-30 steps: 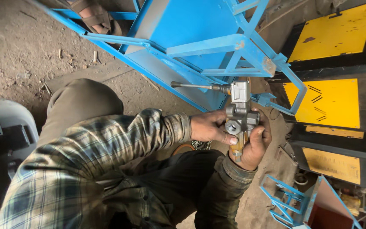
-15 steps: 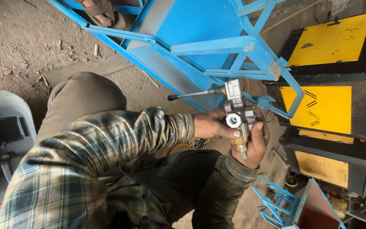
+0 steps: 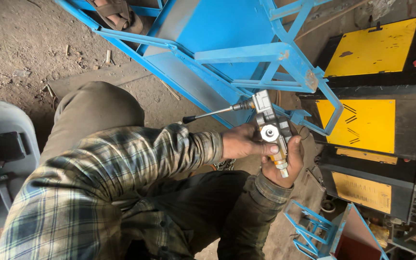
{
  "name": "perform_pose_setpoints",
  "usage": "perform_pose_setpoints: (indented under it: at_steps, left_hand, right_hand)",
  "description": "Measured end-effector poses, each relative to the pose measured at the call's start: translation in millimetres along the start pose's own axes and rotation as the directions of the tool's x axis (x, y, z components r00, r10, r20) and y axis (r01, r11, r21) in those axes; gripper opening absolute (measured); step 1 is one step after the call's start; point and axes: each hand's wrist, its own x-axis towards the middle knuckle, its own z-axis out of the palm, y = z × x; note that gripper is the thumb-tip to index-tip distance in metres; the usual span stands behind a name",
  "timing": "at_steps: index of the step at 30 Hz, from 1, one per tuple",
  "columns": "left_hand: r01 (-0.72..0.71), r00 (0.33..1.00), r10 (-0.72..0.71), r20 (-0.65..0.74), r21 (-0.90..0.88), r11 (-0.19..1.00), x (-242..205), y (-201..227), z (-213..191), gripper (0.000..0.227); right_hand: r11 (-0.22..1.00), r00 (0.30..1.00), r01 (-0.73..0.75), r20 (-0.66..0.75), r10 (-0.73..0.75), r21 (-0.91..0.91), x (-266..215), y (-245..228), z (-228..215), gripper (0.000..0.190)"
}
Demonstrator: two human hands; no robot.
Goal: The person assembles a mechanical component using a screwdriver and a wrench. They insert a screwdriver into the component, tighten it, and then use a wrench to further secure the assembly. The task involves precise manipulation of the component and tools.
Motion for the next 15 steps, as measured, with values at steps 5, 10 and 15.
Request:
perform_pose_setpoints:
  at_steps: [5,10,15]
  left_hand:
    - [-0.018,0.990,0.045,-0.131,0.201,0.979,-1,2,3,0.089]
    - [-0.078,0.973,0.102,-0.206,0.122,0.989,-2,2,13,0.091]
    - [-0.132,0.959,0.164,-0.233,0.145,0.981,-5,5,17,0.097]
  right_hand:
    - [0.983,0.997,-0.071,-0.027,0.077,0.170,4,10,-10,0.047]
    - [0.918,0.986,-0.153,0.112,0.119,0.367,13,20,-19,0.052]
    - [0.903,0.983,-0.182,0.083,0.163,0.390,19,29,-27,0.059]
